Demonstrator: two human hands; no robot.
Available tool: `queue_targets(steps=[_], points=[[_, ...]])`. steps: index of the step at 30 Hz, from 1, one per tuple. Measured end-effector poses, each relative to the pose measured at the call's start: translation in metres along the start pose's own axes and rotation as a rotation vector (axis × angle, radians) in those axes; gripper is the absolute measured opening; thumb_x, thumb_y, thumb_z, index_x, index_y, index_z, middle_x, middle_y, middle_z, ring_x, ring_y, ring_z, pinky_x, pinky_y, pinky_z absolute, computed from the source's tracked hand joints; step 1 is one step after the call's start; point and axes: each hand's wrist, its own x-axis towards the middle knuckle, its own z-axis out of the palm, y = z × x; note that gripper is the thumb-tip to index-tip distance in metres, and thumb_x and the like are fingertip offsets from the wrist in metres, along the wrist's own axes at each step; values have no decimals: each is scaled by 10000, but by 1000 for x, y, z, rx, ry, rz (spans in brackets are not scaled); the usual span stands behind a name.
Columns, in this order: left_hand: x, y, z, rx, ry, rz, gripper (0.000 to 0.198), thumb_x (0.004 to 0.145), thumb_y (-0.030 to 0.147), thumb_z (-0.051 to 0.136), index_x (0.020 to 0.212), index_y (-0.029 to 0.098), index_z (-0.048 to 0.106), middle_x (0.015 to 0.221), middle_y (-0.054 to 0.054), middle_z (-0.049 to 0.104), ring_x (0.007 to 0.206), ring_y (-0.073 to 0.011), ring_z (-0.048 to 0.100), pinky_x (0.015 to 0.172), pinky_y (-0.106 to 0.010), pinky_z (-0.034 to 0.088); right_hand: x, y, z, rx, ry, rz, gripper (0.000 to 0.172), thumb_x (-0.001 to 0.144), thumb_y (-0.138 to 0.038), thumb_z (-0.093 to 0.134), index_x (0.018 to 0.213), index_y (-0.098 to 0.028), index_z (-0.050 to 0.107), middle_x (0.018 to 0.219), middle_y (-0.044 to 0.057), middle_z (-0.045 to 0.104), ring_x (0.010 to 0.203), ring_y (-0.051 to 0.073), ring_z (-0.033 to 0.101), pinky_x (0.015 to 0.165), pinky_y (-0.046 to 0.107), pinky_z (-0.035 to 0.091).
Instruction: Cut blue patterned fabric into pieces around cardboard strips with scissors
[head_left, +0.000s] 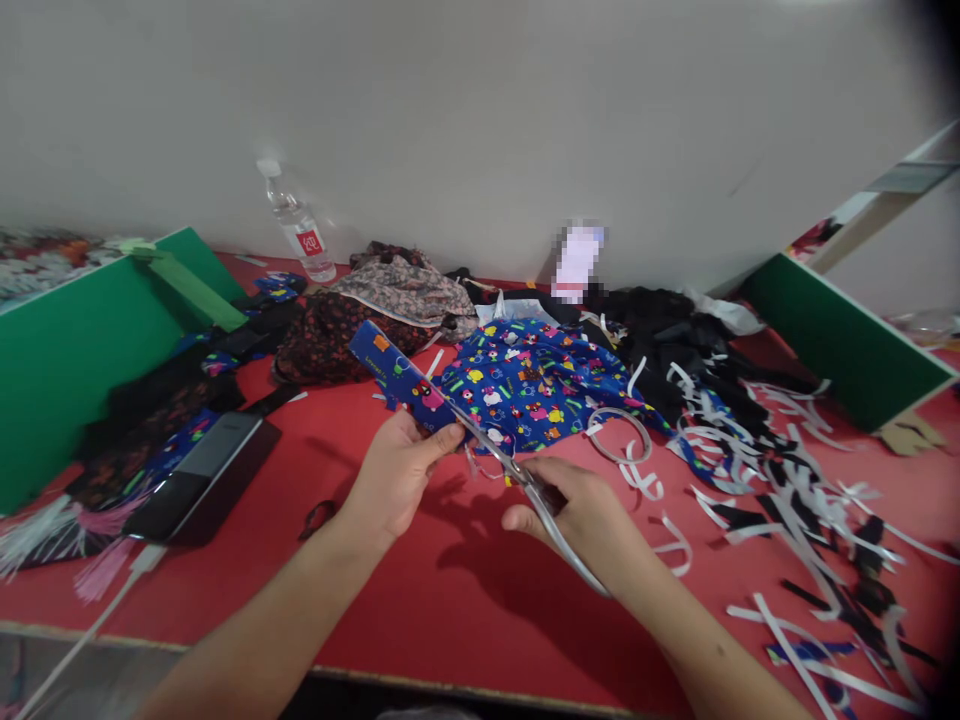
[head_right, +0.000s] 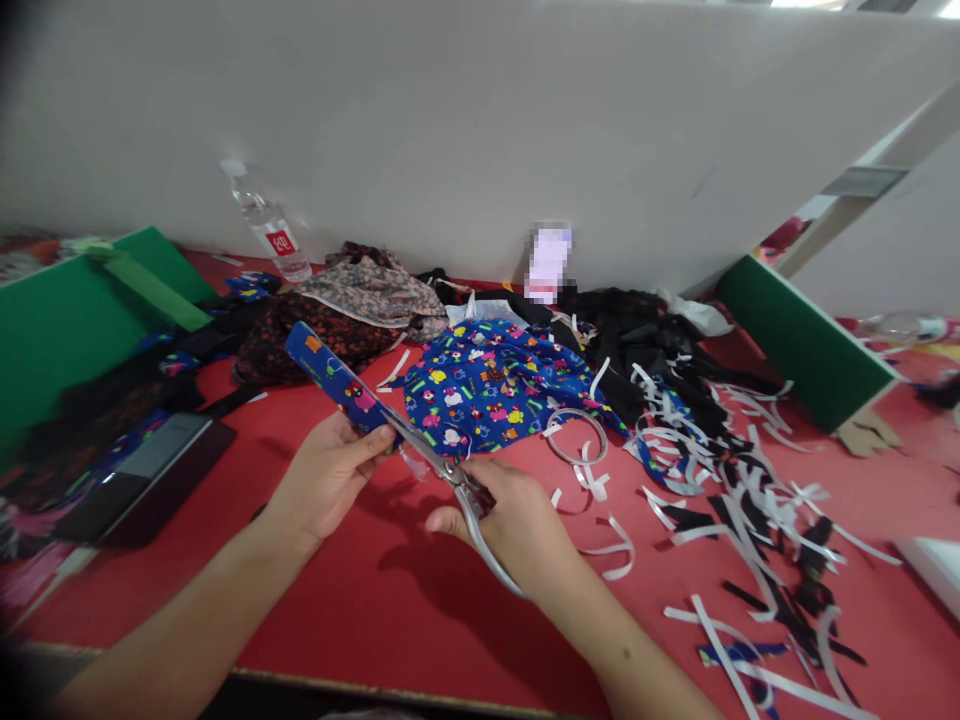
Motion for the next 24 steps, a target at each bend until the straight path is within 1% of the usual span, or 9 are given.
queue_targets(steps=[7, 12, 15, 17, 21, 24], points=[[0, 2, 0, -10, 9, -17, 208, 666, 186, 729, 866, 154, 684, 964, -64, 706, 897, -174, 637, 821, -269, 473, -1, 2, 2, -43, 10, -1, 435, 722, -607, 578, 822, -186, 619, 629, 1, 530, 556, 132, 448, 528, 217, 356], [-1, 4, 1, -16, 1, -31, 252, 651, 199, 743, 895, 158, 694, 945, -72, 710, 897, -187, 642, 852, -297, 470, 0, 6, 2, -45, 18, -21, 471, 707, -612, 591, 902, -184, 624, 666, 16, 559, 567, 136, 466, 539, 221, 364], [-1, 3, 0, -8, -27, -35, 237, 662, 202, 736, 893, 160, 697, 892, -63, 715, 847, -174, 649, 864, -304, 465, 1, 6, 3, -29, 16, -24, 502, 696, -621, 592, 947, -186, 607, 715, 28, 579, 590, 148, 490, 559, 231, 376], [-1, 1, -1, -10, -38, -36, 214, 668, 192, 731, 878, 168, 697, 868, -49, 716, 824, -162, 649, 866, -300, 462, 1, 5, 3, -16, 16, -21, 492, 703, -615, 589, 950, -190, 597, 744, 30, 585, 616, 157, 511, 577, 236, 384], [-2, -2, -2, -7, -53, -57, 199, 677, 180, 724, 872, 164, 690, 854, -44, 715, 873, -171, 641, 895, -314, 450, 1, 4, 2, 11, 14, -24, 482, 708, -596, 600, 966, -189, 588, 768, 33, 595, 626, 160, 521, 592, 241, 394], [-2, -3, -2, 0, -46, -70, 212, 663, 192, 736, 865, 153, 686, 860, -54, 714, 873, -178, 641, 895, -323, 449, 0, 5, 2, 21, 6, -26, 497, 710, -592, 602, 1001, -189, 582, 798, 40, 609, 632, 161, 533, 589, 243, 401]])
